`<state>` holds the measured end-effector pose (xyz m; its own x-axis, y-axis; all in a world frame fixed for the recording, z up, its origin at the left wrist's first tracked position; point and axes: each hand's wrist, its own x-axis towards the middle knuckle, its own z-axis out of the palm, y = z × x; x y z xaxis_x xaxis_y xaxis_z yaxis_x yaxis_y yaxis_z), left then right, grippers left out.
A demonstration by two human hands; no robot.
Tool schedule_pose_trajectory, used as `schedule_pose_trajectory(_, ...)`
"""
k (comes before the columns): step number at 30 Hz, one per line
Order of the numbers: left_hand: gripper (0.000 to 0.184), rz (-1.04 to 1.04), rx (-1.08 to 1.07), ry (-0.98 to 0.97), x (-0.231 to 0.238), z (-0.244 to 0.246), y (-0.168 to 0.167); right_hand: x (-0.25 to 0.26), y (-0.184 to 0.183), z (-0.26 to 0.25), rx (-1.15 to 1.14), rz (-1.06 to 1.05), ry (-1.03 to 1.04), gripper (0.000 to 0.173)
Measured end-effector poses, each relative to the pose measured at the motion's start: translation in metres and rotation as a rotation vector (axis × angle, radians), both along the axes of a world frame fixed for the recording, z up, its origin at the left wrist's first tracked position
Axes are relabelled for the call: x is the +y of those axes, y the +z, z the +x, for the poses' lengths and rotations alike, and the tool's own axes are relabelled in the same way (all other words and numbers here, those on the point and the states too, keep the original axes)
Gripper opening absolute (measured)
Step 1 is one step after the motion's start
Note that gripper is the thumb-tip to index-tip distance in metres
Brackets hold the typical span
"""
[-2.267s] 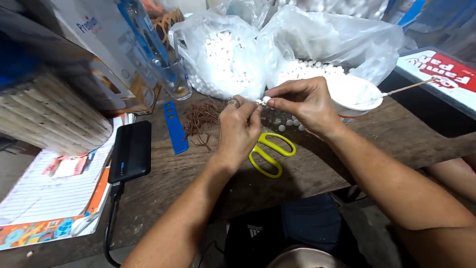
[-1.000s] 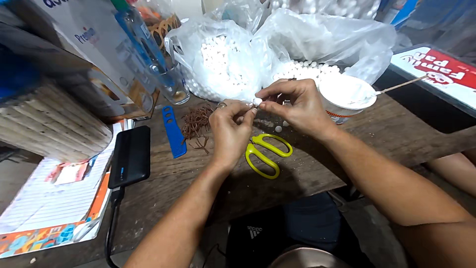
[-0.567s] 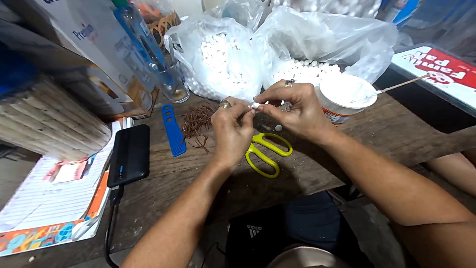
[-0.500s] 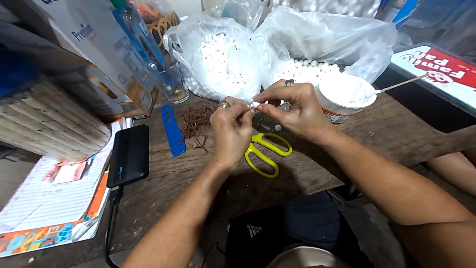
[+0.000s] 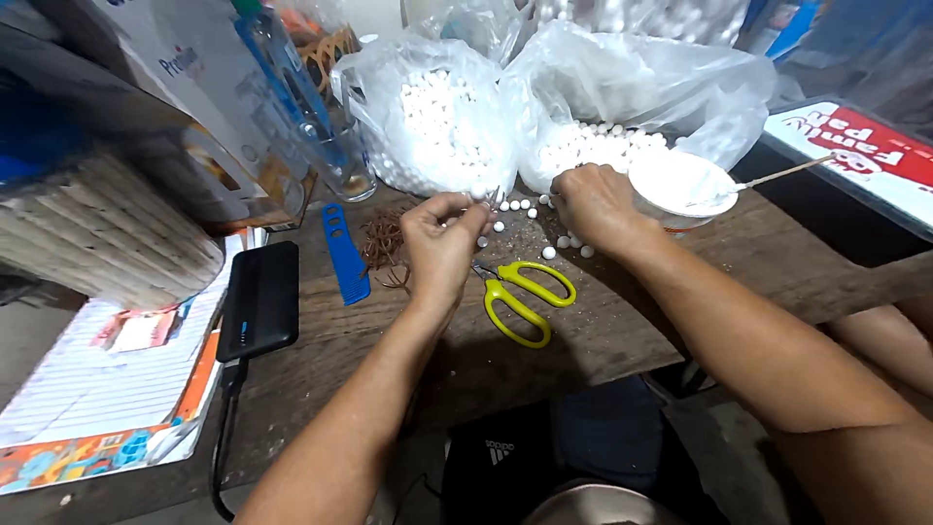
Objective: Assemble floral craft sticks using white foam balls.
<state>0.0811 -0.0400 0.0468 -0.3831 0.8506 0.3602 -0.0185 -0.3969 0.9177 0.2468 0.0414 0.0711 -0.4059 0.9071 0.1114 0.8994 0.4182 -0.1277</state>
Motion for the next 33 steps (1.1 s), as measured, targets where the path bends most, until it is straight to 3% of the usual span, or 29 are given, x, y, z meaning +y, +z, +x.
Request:
schedule_pose_trajectory(5,0.017,-0.019,-0.042,-0.039,0.001,-0.001,-0.001,0.009,-0.01,0.005,0.067,0.024,0.058,0.015)
schedule_pose_trajectory(10,0.017,-0.015,0.096,-0.057,-0.008,-0.006,-0.005,0.006,-0.012,0.019,0.592,0.116,0.238,0.021)
schedule_pose_trajectory(15,0.014,-0.013,0.138,-0.047,-0.007,-0.006,-0.007,-0.006,-0.01,0.014,1.09,-0.157,0.396,0.013)
schedule_pose_trajectory(18,0.013,-0.012,0.163,-0.034,-0.007,-0.006,-0.007,-0.011,-0.006,0.01,1.268,-0.35,0.409,0.015)
schedule_pose_trajectory(26,0.011,-0.024,0.139,-0.007,-0.007,-0.003,-0.008,-0.016,-0.005,0.007,1.406,-0.635,0.385,0.021)
schedule_pose_trajectory(33,0.014,-0.02,0.212,0.025,-0.008,-0.003,-0.007,-0.016,-0.008,0.006,1.462,-0.654,0.368,0.021)
